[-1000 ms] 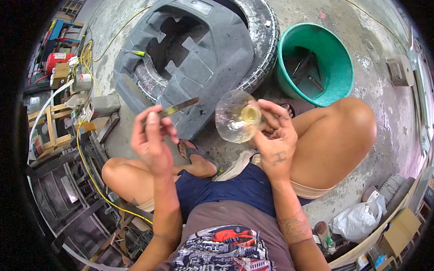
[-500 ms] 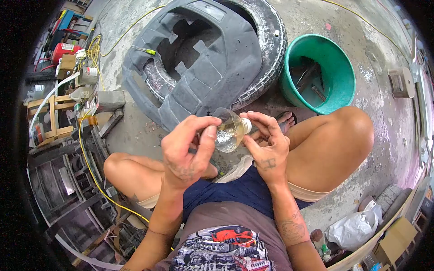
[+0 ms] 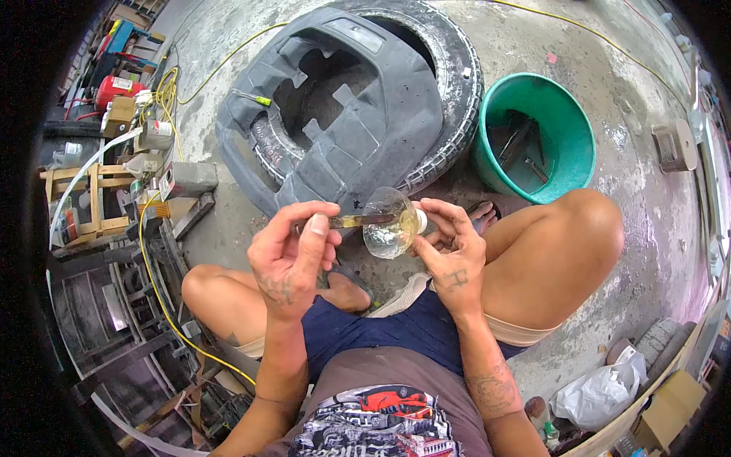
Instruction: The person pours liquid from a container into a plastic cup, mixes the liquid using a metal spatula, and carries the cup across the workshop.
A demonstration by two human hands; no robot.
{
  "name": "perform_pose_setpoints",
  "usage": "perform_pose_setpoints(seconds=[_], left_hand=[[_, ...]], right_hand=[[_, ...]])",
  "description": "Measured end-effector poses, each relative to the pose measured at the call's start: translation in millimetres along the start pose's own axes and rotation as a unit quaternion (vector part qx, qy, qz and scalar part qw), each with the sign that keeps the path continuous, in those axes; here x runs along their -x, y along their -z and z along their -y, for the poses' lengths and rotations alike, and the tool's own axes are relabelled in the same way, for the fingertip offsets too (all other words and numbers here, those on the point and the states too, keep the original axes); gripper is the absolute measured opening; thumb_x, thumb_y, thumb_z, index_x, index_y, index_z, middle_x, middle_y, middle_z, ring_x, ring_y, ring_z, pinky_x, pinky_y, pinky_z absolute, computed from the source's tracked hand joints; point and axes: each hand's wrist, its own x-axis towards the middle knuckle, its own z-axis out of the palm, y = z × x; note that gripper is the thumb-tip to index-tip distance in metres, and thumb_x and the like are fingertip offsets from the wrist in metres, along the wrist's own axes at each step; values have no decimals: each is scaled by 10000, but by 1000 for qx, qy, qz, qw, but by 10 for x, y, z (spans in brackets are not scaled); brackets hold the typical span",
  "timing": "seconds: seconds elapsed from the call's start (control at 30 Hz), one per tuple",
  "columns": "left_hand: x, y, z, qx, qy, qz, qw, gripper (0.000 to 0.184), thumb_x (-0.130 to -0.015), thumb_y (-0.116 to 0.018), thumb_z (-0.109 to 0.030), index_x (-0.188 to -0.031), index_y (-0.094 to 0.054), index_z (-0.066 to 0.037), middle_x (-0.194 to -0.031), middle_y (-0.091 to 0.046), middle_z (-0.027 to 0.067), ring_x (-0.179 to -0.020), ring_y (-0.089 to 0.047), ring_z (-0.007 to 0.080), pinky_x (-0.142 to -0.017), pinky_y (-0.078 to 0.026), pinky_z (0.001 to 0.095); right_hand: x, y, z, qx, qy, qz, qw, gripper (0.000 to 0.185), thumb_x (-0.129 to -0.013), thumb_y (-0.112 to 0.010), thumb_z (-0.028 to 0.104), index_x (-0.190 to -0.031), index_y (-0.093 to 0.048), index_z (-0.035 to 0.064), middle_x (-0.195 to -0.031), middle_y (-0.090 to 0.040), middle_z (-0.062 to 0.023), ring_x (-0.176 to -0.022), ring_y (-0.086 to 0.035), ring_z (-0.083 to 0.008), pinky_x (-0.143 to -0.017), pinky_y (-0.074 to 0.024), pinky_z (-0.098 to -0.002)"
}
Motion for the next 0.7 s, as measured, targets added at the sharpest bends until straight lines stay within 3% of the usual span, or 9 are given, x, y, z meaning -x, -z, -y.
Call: perform_pose_setpoints(seconds=[0.17,0.27,0.5,0.7], left_hand=[[-52,81,103,107,95,-24,989,180,-1005,-600,-104,-1097,-687,25,-784,-677,58,-582,-559,60,-493,-449,207],[-114,176,335,225,127,-52,965,220,-1017,-591,-156,-1106,-683,22,-778,-673,83,-575,-581,85,-459,-457,228],[-238,219,1110,159,170,-80,969,269,-1024,-601,-204,-1156,-659,23,-871,-676,84,-600,-591,91,-465,-468,225],[-274,174,1369,150,159,-99,971,294,-1034,-591,-230,-1174,-649,22,-892,-678,93,-611,-603,92,-463,-479,213]], right_hand=[[-16,26,-34,6,-5,-4,1000,445,-855,-668,-77,-1281,-552,-18,-1226,-687,-149,-763,-648,-92,-699,-535,-222],[-61,55,-10,-17,0,-64,998,453,-875,-653,-68,-1303,-516,-15,-1239,-678,-155,-730,-648,-109,-659,-545,-233],[-74,202,21,-69,8,-107,992,459,-904,-666,-18,-1322,-475,-26,-1228,-686,-145,-716,-678,-136,-606,-529,-211],[-84,165,28,-90,25,-113,989,499,-902,-639,-27,-1359,-440,-19,-1226,-685,-147,-718,-688,-149,-591,-522,-202]])
